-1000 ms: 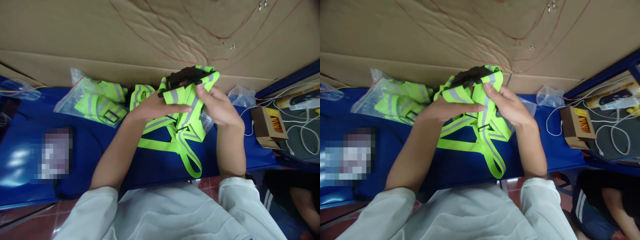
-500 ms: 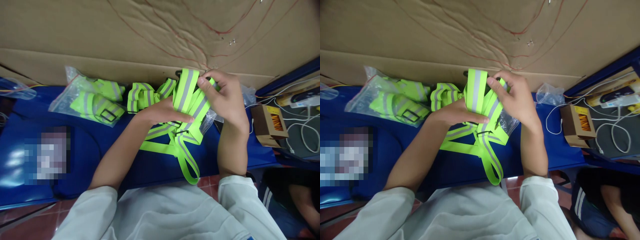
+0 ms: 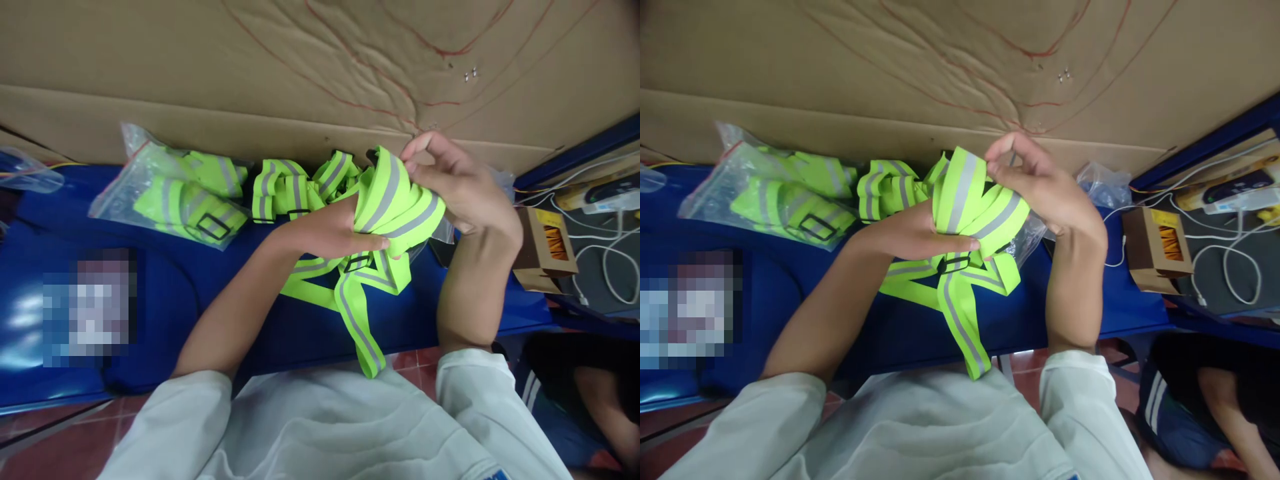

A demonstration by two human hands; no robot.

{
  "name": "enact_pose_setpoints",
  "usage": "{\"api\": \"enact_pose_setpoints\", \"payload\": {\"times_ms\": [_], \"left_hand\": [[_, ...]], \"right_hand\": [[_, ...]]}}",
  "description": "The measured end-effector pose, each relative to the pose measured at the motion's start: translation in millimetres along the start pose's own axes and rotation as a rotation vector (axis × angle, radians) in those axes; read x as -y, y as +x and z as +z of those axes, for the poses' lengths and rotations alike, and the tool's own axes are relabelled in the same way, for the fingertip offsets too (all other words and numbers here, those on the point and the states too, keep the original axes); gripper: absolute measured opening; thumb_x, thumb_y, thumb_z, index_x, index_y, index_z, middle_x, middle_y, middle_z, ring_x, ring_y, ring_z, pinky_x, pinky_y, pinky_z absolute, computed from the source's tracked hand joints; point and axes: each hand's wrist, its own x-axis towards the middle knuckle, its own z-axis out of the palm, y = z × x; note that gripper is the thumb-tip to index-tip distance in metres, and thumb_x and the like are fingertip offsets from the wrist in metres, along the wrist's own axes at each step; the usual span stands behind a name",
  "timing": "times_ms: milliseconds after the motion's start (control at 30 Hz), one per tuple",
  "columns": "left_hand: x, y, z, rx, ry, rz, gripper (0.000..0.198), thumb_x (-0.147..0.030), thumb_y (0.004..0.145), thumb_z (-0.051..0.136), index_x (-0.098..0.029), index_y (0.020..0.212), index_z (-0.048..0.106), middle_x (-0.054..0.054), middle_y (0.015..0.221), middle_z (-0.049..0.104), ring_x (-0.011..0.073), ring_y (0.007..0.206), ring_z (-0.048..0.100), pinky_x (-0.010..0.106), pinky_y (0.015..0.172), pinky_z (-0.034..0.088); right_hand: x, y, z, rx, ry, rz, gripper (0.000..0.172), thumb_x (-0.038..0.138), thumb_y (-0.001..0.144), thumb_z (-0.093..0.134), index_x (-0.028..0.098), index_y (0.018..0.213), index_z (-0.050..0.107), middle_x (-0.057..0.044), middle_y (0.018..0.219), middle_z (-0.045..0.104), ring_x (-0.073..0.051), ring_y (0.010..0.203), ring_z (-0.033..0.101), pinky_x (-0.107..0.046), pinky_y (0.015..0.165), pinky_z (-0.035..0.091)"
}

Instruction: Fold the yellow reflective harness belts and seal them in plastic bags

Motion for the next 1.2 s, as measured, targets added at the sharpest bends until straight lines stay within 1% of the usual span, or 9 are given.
{"api": "enact_pose_setpoints", "payload": {"times_ms": [100, 233, 300, 500, 633, 733, 933, 1067, 1200], "left_hand": [[4, 0, -6.0, 0.067, -0.039, -0.009, 0.029, -0.037, 0.08, 0.079, -0.021, 0.104, 0.076, 0.006, 0.105, 0.083, 0.0285, 0.108, 0.076, 0.042, 0.101, 0.06], [9, 3, -10.5, -0.012, 0.035, 0.014, 0.041, -0.036, 0.079, 0.08, -0.022, 0.116, 0.075, 0.006, 0.124, 0.079, 0.0297, 0.124, 0.071, 0.042, 0.11, 0.055], [11, 4, -11.7, -0.002, 0.071, 0.042, 0.046, -0.034, 0.076, 0.081, -0.021, 0.12, 0.075, 0.006, 0.134, 0.075, 0.0301, 0.132, 0.066, 0.043, 0.116, 0.051], [16, 3, -10.0, 0.024, -0.244, -0.119, 0.046, -0.032, 0.069, 0.09, -0.018, 0.111, 0.076, 0.006, 0.116, 0.08, 0.0294, 0.113, 0.075, 0.043, 0.105, 0.058], [16, 6, 3.4, 0.274, -0.459, -0.109, 0.036, -0.035, 0.073, 0.093, -0.016, 0.1, 0.078, 0.007, 0.102, 0.082, 0.024, 0.098, 0.078, 0.037, 0.097, 0.061], [9, 8, 9.9, 0.314, -0.379, -0.118, 0.02, -0.032, 0.08, 0.085, -0.014, 0.086, 0.078, 0.006, 0.089, 0.08, 0.019, 0.086, 0.075, 0.032, 0.091, 0.061], [5, 3, 1.4, 0.311, -0.338, -0.167, 0.022, -0.027, 0.074, 0.078, -0.017, 0.094, 0.078, 0.004, 0.096, 0.081, 0.023, 0.095, 0.076, 0.033, 0.088, 0.06], [7, 5, 1.7, 0.362, -0.3, -0.175, 0.048, -0.04, 0.074, 0.088, -0.016, 0.114, 0.076, 0.008, 0.112, 0.08, 0.0276, 0.109, 0.074, 0.038, 0.097, 0.061], [4, 7, 7.3, 0.176, -0.253, -0.18, 0.054, -0.047, 0.082, 0.084, -0.018, 0.126, 0.074, 0.007, 0.128, 0.077, 0.0278, 0.123, 0.071, 0.039, 0.108, 0.058]], "right_hand": [[-1, 1, 4, 0.036, -0.189, -0.147, 0.046, 0.069, 0.098, 0.063, 0.024, 0.095, 0.074, -0.006, 0.096, 0.076, -0.021, 0.09, 0.07, -0.037, 0.082, 0.06], [5, -8, 13, 0.125, -0.318, -0.217, 0.054, 0.061, 0.102, 0.059, 0.023, 0.14, 0.066, -0.009, 0.135, 0.073, -0.028, 0.129, 0.067, -0.049, 0.116, 0.052], [7, -11, 19, 0.135, -0.422, -0.246, 0.063, 0.059, 0.093, 0.074, 0.024, 0.144, 0.064, -0.007, 0.137, 0.073, -0.03, 0.127, 0.068, -0.049, 0.115, 0.053], [15, -15, 28, -0.045, -0.441, -0.27, 0.031, 0.055, 0.093, 0.076, 0.026, 0.104, 0.077, -0.001, 0.096, 0.077, -0.024, 0.091, 0.072, -0.041, 0.091, 0.059], [22, -21, 15, -0.287, -0.331, -0.253, 0.03, 0.057, 0.09, 0.078, 0.029, 0.079, 0.073, 0.0, 0.078, 0.072, -0.024, 0.071, 0.066, -0.038, 0.065, 0.052], [21, -25, 3, -0.286, -0.26, -0.176, 0.03, 0.055, 0.087, 0.081, 0.03, 0.072, 0.074, -0.001, 0.072, 0.07, -0.025, 0.062, 0.061, -0.037, 0.054, 0.042], [6, -17, -9, -0.149, -0.048, -0.118, 0.018, 0.05, 0.086, 0.083, 0.033, 0.091, 0.082, 0.0, 0.087, 0.079, -0.023, 0.065, 0.066, -0.035, 0.052, 0.047], [11, -17, -13, -0.183, -0.205, -0.156, 0.022, 0.051, 0.083, 0.086, 0.037, 0.099, 0.081, 0.002, 0.092, 0.078, -0.025, 0.075, 0.068, -0.037, 0.063, 0.053], [20, -22, -12, -0.229, -0.358, -0.218, 0.023, 0.054, 0.083, 0.085, 0.04, 0.101, 0.08, 0.002, 0.095, 0.077, -0.027, 0.085, 0.068, -0.039, 0.073, 0.057]]}}
